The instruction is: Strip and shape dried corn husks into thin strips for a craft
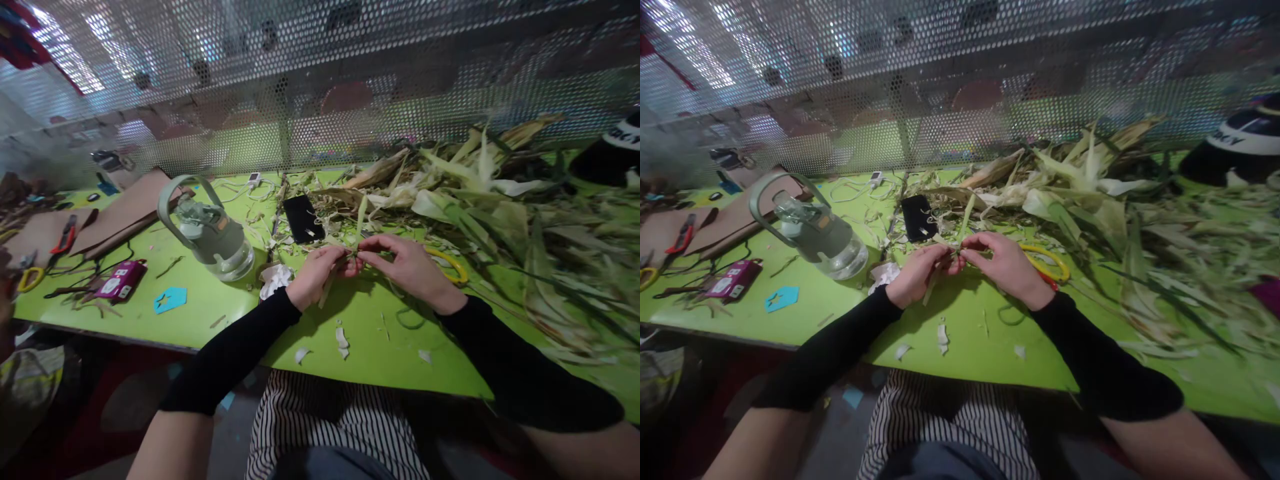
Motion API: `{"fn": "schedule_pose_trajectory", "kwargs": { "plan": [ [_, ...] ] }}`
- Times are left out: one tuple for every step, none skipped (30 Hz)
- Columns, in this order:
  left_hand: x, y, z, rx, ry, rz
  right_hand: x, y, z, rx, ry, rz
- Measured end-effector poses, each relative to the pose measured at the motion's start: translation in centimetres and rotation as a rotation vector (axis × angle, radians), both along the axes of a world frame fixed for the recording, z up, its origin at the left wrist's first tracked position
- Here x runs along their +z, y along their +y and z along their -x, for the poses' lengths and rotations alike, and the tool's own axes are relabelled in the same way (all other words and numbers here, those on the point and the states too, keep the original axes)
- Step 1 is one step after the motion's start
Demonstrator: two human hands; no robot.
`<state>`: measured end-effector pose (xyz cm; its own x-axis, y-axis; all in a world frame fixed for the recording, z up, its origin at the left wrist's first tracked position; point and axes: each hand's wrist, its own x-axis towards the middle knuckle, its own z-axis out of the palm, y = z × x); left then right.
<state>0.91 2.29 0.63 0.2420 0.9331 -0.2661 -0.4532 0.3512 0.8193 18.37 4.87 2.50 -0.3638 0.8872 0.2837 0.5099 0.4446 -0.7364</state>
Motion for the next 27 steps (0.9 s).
{"fn": "schedule_pose_trajectory", "kwargs": {
  "plan": [
    [-0.1,0.0,0.0,-0.007,0.002,-0.006,-0.1,0.0,0.0,0.0,-0.001,-0.004],
    [-0.1,0.0,0.0,-0.01,0.003,-0.013,-0.2,0.0,0.0,0.0,0.003,-0.003],
    [-0.2,-0.1,0.0,-0.008,0.005,-0.019,-0.2,0.0,-0.1,0.003,0.008,0.003],
    [-0.3,-0.1,0.0,-0.004,0.009,-0.024,-0.3,0.0,-0.1,0.009,0.013,0.008],
    [-0.4,-0.2,0.0,-0.003,0.012,-0.025,-0.3,0.0,-0.1,0.014,0.017,0.012],
    [-0.4,-0.2,0.0,-0.007,0.014,-0.022,-0.3,0.0,0.0,0.021,0.02,0.015],
    [-0.4,-0.2,0.0,-0.013,0.013,-0.02,-0.4,0.0,0.0,0.026,0.025,0.019],
    [-0.4,-0.2,0.0,-0.019,0.011,-0.016,-0.5,0.0,0.0,0.028,0.034,0.023],
    [-0.4,-0.2,0.0,-0.021,0.006,-0.015,-0.6,0.0,0.1,0.028,0.047,0.029],
    [-0.4,-0.2,0.0,-0.02,0.004,-0.017,-0.7,0.0,0.1,0.027,0.059,0.037],
    [-0.4,-0.2,0.0,-0.015,0.008,-0.025,-0.8,-0.1,0.1,0.024,0.068,0.045],
    [-0.3,-0.2,0.0,-0.012,0.019,-0.04,-0.8,-0.1,0.2,0.02,0.071,0.051],
    [-0.3,-0.2,0.0,-0.012,0.033,-0.059,-0.9,-0.1,0.2,0.017,0.066,0.057],
    [-0.3,-0.3,0.0,-0.017,0.046,-0.079,-0.9,-0.1,0.2,0.019,0.057,0.064],
    [-0.3,-0.3,0.0,-0.027,0.053,-0.099,-0.8,-0.2,0.2,0.023,0.05,0.066],
    [-0.3,-0.3,0.0,-0.037,0.053,-0.111,-0.7,-0.2,0.2,0.018,0.049,0.049],
    [-0.3,-0.3,0.0,-0.04,0.047,-0.111,-0.6,-0.3,0.2,-0.001,0.05,0.006],
    [-0.3,-0.3,0.1,-0.035,0.036,-0.098,-0.5,-0.4,0.2,-0.032,0.05,-0.06],
    [-0.2,-0.3,0.1,-0.019,0.024,-0.076,-0.4,-0.6,0.2,-0.07,0.046,-0.143],
    [-0.2,-0.3,0.1,0.008,0.011,-0.048,-0.3,-0.8,0.3,-0.105,0.036,-0.226],
    [-0.2,-0.2,0.0,0.044,-0.004,-0.021,-0.2,-1.0,0.4,-0.123,0.014,-0.287],
    [-0.1,-0.1,-0.1,0.083,-0.021,0.0,-0.2,-1.2,0.5,-0.111,-0.018,-0.306],
    [-0.1,-0.1,-0.2,0.121,-0.041,0.013,-0.3,-1.5,0.7,-0.077,-0.056,-0.286],
    [0.0,-0.1,-0.3,0.152,-0.064,0.018,-0.5,-1.7,0.9,-0.04,-0.097,-0.243],
    [0.0,-0.1,-0.5,0.173,-0.09,0.017,-0.7,-1.8,1.1,-0.014,-0.137,-0.194],
    [0.0,-0.1,-0.6,0.187,-0.114,0.016,-1.0,-1.9,1.3,-0.005,-0.168,-0.15],
    [0.0,-0.1,-0.8,0.193,-0.135,0.016,-1.2,-2.0,1.5,-0.011,-0.185,-0.116]
  ]
}}
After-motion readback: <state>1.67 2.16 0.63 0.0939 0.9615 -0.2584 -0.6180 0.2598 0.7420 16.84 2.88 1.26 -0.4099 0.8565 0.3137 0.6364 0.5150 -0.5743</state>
